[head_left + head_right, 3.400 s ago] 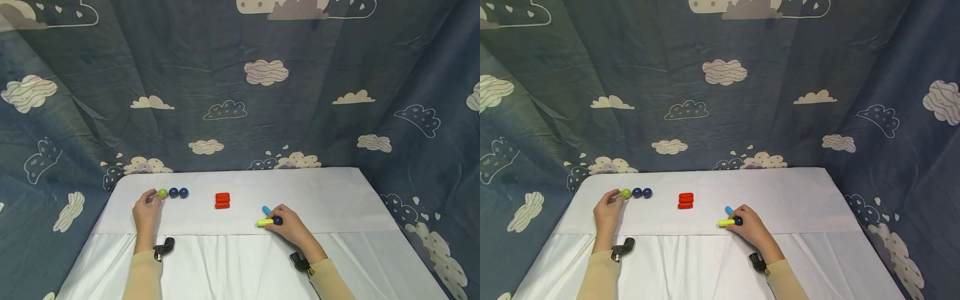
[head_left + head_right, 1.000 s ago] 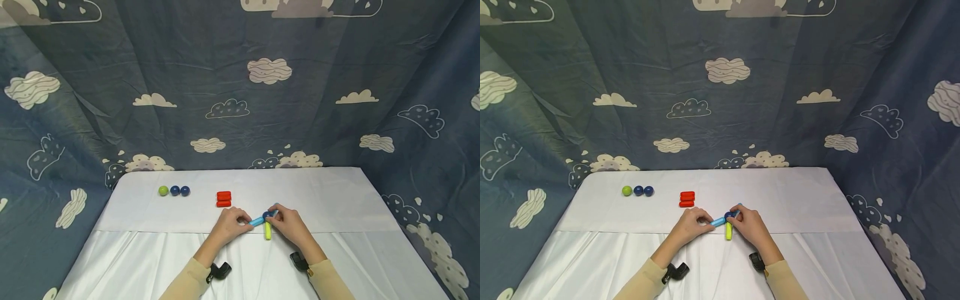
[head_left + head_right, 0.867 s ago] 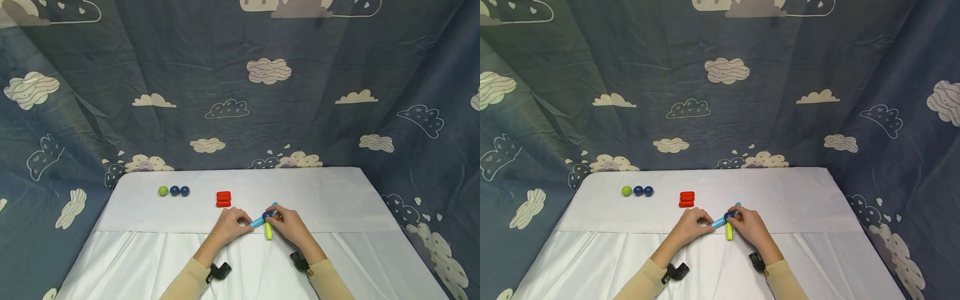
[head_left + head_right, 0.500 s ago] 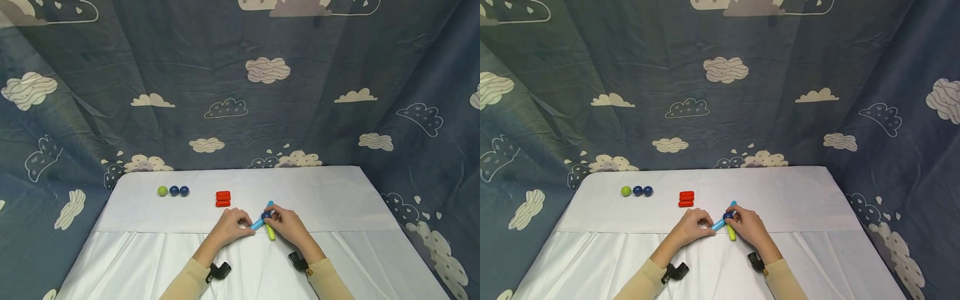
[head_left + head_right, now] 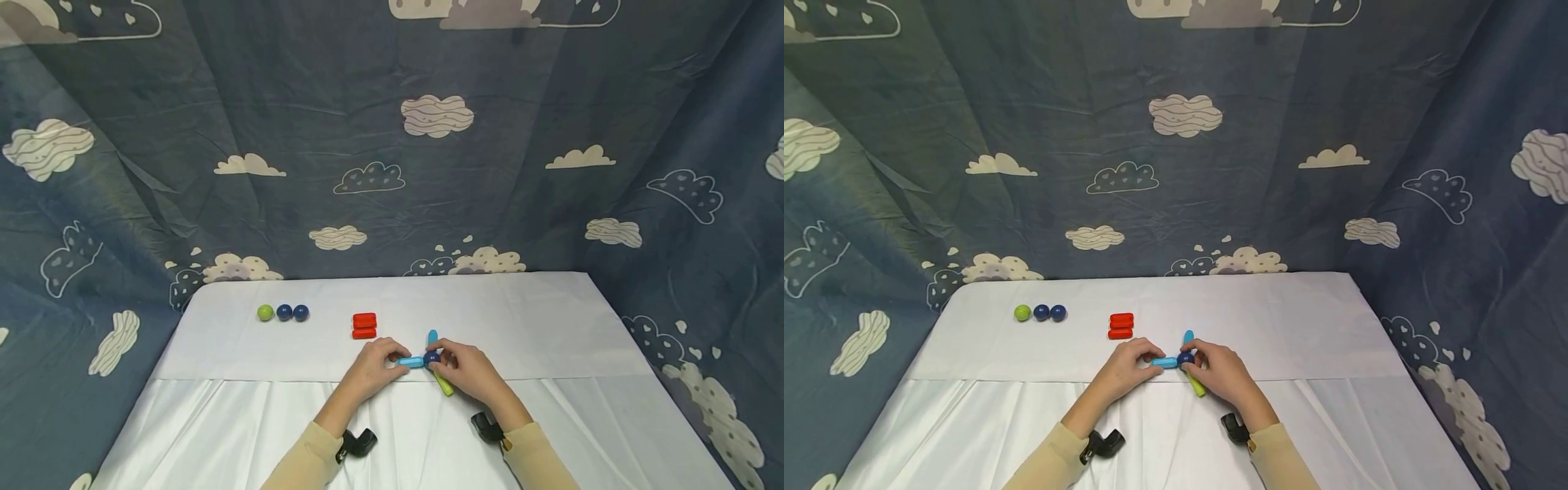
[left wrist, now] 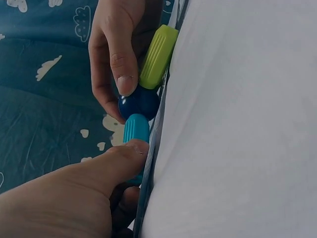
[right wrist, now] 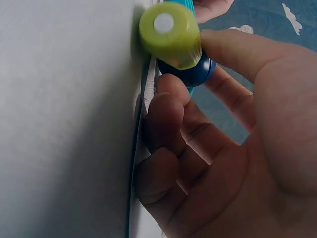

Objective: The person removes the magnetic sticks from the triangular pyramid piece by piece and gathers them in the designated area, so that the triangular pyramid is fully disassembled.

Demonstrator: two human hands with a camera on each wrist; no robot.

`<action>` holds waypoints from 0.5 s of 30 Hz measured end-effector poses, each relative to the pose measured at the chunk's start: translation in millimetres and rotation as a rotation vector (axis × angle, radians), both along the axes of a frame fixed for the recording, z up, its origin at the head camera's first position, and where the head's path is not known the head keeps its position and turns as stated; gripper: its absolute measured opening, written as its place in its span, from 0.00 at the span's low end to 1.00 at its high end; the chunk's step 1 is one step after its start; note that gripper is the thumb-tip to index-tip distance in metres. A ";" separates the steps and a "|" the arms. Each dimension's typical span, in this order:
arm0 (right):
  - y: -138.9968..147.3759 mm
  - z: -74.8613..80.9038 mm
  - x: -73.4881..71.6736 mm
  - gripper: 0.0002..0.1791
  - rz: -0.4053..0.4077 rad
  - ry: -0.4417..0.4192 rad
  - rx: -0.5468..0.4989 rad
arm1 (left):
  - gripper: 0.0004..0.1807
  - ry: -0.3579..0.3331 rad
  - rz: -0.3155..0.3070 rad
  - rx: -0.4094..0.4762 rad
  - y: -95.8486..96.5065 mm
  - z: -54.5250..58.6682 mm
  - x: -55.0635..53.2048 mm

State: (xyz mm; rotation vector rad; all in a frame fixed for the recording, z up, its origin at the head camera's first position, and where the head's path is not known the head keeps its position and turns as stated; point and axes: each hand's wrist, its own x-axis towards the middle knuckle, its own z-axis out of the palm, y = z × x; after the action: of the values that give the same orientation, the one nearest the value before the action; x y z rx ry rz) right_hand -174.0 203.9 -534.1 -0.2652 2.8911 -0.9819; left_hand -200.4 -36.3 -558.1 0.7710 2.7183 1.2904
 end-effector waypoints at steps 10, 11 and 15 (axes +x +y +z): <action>-0.4 -0.9 0.3 0.15 0.002 0.017 -0.004 | 0.07 -0.039 0.069 0.086 0.1 2.3 1.1; -0.4 -1.0 0.1 0.14 -0.001 0.016 -0.010 | 0.07 -0.047 0.070 0.087 -0.1 2.5 1.0; 0.1 -1.6 -1.2 0.14 -0.021 0.006 -0.029 | 0.07 -0.072 0.052 0.091 -2.0 3.6 -0.4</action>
State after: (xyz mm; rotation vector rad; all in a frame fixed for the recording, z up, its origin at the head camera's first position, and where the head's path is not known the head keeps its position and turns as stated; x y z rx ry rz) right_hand -175.2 204.0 -535.7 -0.2404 2.8930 -1.0282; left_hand -200.8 -38.3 -554.5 0.6505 2.6565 1.4320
